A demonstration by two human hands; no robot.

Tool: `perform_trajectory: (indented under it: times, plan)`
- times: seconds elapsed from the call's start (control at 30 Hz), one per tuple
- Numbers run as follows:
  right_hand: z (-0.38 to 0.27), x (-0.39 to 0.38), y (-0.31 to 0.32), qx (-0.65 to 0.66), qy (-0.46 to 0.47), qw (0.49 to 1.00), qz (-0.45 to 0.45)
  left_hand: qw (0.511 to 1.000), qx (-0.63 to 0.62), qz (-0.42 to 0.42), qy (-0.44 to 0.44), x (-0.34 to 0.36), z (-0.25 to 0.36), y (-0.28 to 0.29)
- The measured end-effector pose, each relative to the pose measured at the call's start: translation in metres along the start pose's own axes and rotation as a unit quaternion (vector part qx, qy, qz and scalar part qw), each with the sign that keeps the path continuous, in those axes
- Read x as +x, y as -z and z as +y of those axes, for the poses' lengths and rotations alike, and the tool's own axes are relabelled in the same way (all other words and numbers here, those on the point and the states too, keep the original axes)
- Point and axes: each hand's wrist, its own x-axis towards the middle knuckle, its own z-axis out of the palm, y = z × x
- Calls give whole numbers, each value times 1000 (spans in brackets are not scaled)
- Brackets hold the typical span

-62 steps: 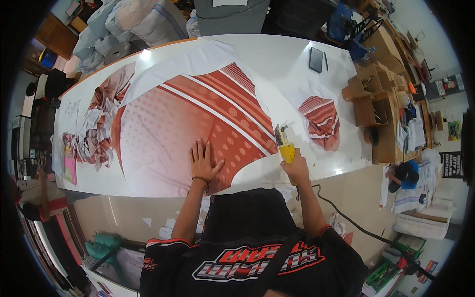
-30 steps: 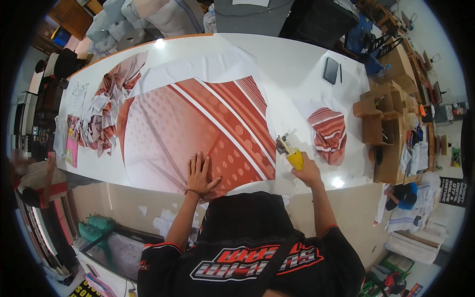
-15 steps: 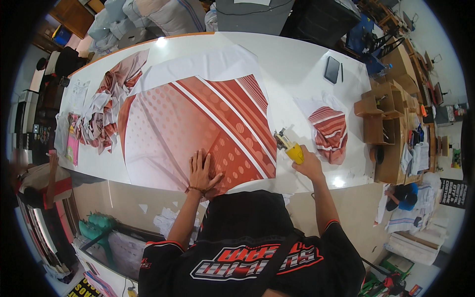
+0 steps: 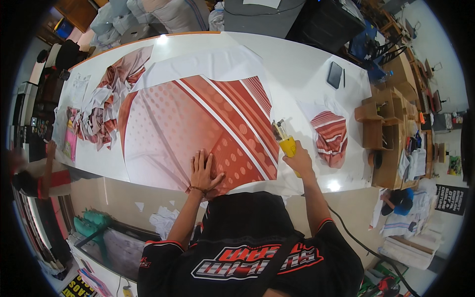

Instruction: The person uses a yellow electric fabric cutter to cut a large piece of red and white patterned fabric on a white table. They repeatedly reposition the fabric and cut along its edges, separating sections and moving the cut pieces aside.

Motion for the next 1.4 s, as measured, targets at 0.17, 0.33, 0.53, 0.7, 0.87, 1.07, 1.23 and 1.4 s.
perform_trajectory:
  times: [0.17, 0.33, 0.53, 0.7, 0.87, 1.07, 1.23, 1.4]
  plan:
    - [-22, 15, -4, 11, -31, 999, -4, 1000, -2, 3, 3, -2, -3, -3]
    - [-39, 28, -5, 31, -54, 998, 4, 1000, -3, 2, 0, -1, -3, -4]
    - [-54, 47, -8, 45, -61, 997, 21, 1000, 7, 16, 1, -2, -5, -8]
    - [-67, 57, -8, 65, -75, 995, 24, 1000, -3, 13, 3, -3, -7, -9]
    - [-83, 69, -8, 72, -107, 990, 55, 1000, 2, 10, 3, -3, -8, -10]
    - [-67, 80, -11, 80, -103, 990, 50, 1000, 1, -9, 5, -9, -11, -6]
    - [-40, 51, -5, 47, -73, 996, 15, 1000, 0, -21, -7, -23, -21, 5]
    - [-26, 29, -8, 30, -60, 998, 9, 1000, -16, 24, -5, -22, -21, 7]
